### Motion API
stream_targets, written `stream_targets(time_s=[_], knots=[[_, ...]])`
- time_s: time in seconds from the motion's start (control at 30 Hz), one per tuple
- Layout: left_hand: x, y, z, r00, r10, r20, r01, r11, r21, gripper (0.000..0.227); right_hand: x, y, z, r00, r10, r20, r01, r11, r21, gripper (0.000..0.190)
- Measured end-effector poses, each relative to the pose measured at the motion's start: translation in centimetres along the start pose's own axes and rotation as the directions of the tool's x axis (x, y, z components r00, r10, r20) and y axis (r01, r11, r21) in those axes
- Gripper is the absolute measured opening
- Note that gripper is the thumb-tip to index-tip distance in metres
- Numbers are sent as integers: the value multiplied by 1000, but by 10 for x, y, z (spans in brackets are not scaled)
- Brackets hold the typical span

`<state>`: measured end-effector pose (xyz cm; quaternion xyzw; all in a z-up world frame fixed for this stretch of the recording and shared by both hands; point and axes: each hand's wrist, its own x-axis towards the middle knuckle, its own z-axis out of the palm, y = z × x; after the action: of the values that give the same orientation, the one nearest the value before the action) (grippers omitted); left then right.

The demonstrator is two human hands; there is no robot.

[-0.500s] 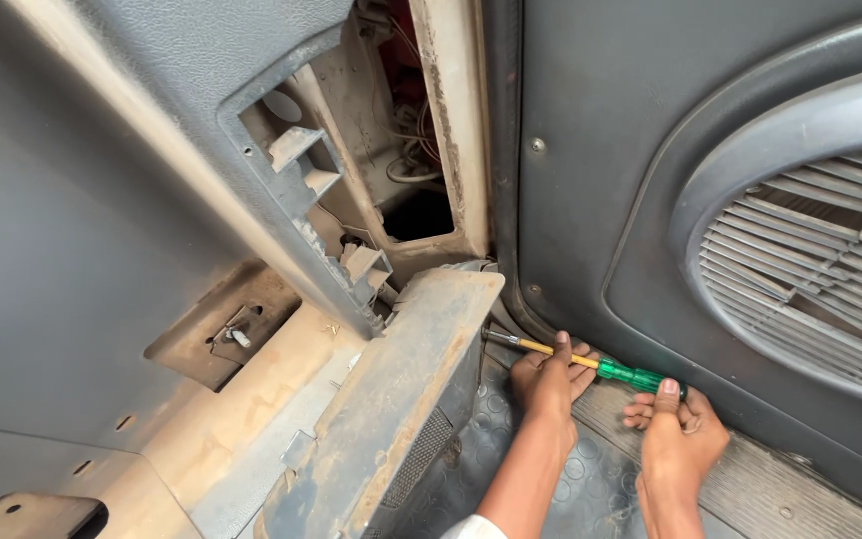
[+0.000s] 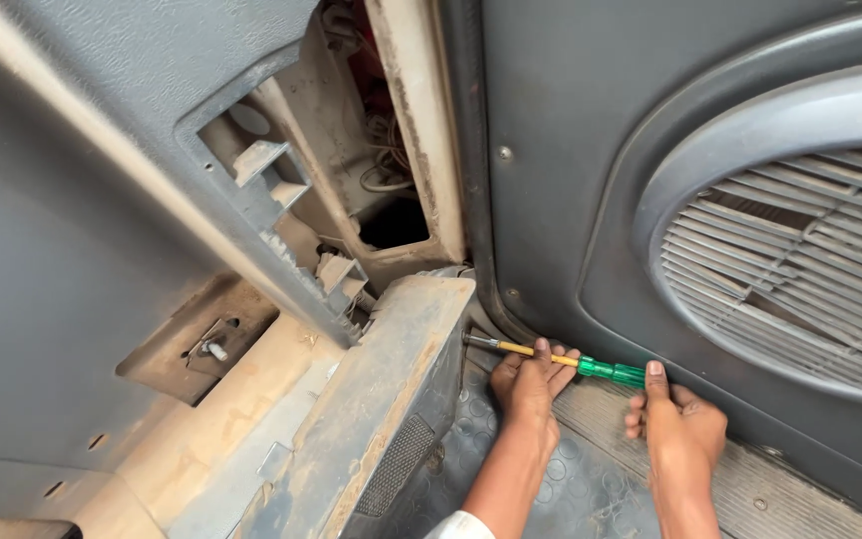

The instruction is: The person uses a screwdriver to remove a screw from a vehicle's interior panel and pulls a plastic cover away by hand. They then unscrew a fastener near the floor and remove a second plastic trim piece from the wall.

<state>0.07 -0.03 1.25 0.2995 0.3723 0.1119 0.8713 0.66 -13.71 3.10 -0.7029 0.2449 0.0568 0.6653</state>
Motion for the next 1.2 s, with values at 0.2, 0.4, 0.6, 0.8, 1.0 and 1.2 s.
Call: stream_targets(time_s=[0.2, 0.4, 0.6, 0.8, 1.0, 1.2], knots=[[0, -7, -8, 998, 43, 53, -38, 995, -90, 18, 2, 21, 16, 989, -129, -73, 139, 980, 146, 32], [-15, -7, -1, 995, 47, 85, -46, 999, -19, 23, -6, 33, 17, 967, -237, -96, 253, 942, 221, 28], [-11, -21, 10, 1000, 6, 9, -8, 986, 166, 20, -11, 32, 13, 961, -274, -33, 274, 936, 219, 26], [-9, -15, 13, 998, -59, -28, 61, 994, 95, 16, -17, 6, -1, 968, -250, 30, 245, 960, 133, 27], [-6, -14, 17, 996, -86, -10, 87, 993, 74, 19, 1, 3, -6, 998, -45, 43, 47, 998, -48, 43], [-1, -19, 3, 995, -74, 67, 71, 996, 48, 16, 16, 37, -7, 986, -156, 56, 145, 975, 168, 28]])
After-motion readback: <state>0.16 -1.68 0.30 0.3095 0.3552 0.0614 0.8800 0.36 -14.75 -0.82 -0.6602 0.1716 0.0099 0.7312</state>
